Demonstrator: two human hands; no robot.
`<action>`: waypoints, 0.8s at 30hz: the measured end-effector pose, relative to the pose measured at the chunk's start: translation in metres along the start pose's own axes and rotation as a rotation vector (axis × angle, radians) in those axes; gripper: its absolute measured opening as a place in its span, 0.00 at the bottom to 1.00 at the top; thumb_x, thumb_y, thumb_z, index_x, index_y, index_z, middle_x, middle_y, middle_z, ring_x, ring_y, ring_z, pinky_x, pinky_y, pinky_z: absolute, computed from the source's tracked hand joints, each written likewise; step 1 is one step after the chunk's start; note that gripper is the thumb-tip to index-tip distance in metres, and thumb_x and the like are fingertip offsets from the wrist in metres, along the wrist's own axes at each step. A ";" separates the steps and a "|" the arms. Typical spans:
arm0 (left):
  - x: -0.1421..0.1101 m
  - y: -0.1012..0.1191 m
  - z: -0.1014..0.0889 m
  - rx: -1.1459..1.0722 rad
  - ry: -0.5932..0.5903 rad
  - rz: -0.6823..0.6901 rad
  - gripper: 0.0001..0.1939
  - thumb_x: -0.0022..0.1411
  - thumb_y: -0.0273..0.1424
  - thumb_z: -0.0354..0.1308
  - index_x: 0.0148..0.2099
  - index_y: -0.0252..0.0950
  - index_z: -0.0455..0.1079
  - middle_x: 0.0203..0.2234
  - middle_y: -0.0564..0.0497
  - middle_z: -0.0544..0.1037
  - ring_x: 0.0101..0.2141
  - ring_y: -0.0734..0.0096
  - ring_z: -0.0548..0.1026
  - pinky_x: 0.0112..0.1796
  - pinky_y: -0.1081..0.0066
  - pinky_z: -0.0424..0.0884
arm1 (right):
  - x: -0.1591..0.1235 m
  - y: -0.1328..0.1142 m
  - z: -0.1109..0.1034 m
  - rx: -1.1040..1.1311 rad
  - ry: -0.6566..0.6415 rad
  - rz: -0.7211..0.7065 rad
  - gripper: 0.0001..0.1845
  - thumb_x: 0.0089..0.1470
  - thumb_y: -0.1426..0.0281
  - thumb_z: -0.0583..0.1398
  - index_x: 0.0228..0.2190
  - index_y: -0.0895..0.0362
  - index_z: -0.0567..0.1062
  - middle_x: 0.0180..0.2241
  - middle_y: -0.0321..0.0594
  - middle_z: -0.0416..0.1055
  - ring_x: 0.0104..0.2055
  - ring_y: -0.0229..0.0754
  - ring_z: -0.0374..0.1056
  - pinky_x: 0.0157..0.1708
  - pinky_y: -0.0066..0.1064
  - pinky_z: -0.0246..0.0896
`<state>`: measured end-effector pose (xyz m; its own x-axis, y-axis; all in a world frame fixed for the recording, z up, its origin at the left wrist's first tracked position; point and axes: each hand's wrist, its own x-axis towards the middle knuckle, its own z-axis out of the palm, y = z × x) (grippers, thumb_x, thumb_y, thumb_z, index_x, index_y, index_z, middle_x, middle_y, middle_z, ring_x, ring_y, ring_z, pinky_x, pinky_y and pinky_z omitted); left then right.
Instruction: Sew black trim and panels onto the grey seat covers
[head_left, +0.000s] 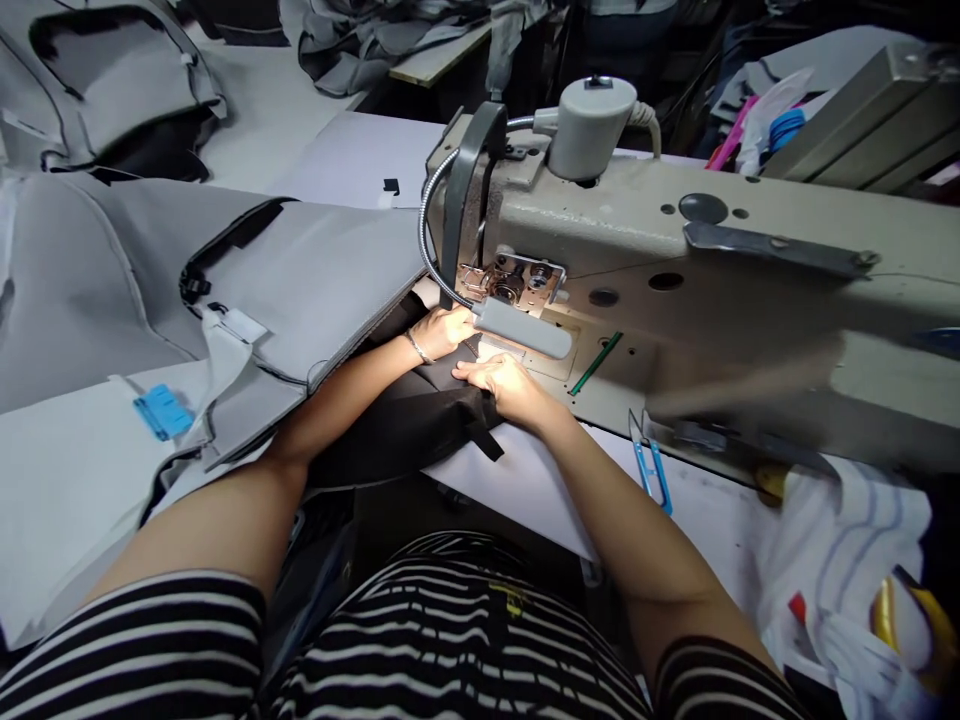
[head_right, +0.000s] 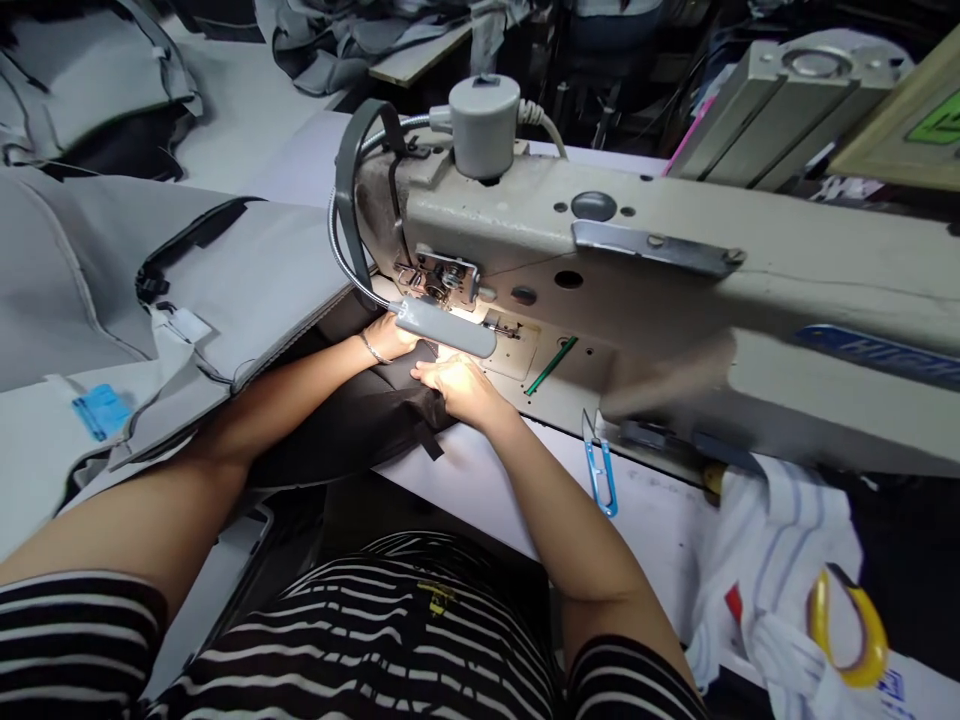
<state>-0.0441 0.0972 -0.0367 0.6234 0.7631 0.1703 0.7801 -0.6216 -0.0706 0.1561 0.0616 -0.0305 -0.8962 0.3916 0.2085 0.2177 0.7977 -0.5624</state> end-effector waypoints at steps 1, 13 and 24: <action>0.000 -0.001 0.001 0.002 0.014 0.019 0.18 0.67 0.30 0.43 0.37 0.32 0.74 0.32 0.44 0.75 0.33 0.67 0.72 0.33 0.69 0.67 | -0.001 -0.007 -0.004 -0.027 -0.004 0.038 0.15 0.49 0.83 0.54 0.37 0.61 0.74 0.45 0.48 0.73 0.50 0.45 0.67 0.48 0.35 0.61; 0.002 -0.030 -0.006 -0.192 0.350 -0.076 0.18 0.65 0.31 0.43 0.29 0.33 0.69 0.33 0.43 0.74 0.42 0.63 0.71 0.47 0.64 0.66 | -0.050 -0.030 -0.075 0.812 -0.571 0.180 0.20 0.54 0.67 0.58 0.48 0.62 0.71 0.41 0.43 0.74 0.39 0.36 0.69 0.37 0.24 0.62; 0.017 -0.021 -0.018 -0.391 0.030 -0.275 0.07 0.51 0.26 0.53 0.27 0.33 0.73 0.30 0.46 0.79 0.36 0.65 0.76 0.42 0.69 0.71 | -0.010 0.015 -0.024 -0.285 0.017 -0.310 0.18 0.62 0.75 0.44 0.42 0.58 0.72 0.44 0.48 0.72 0.45 0.43 0.67 0.45 0.41 0.63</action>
<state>-0.0507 0.1198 -0.0143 0.3899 0.9069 0.1597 0.8346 -0.4213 0.3548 0.1775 0.0807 -0.0220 -0.9301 0.1188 0.3475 0.0394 0.9731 -0.2271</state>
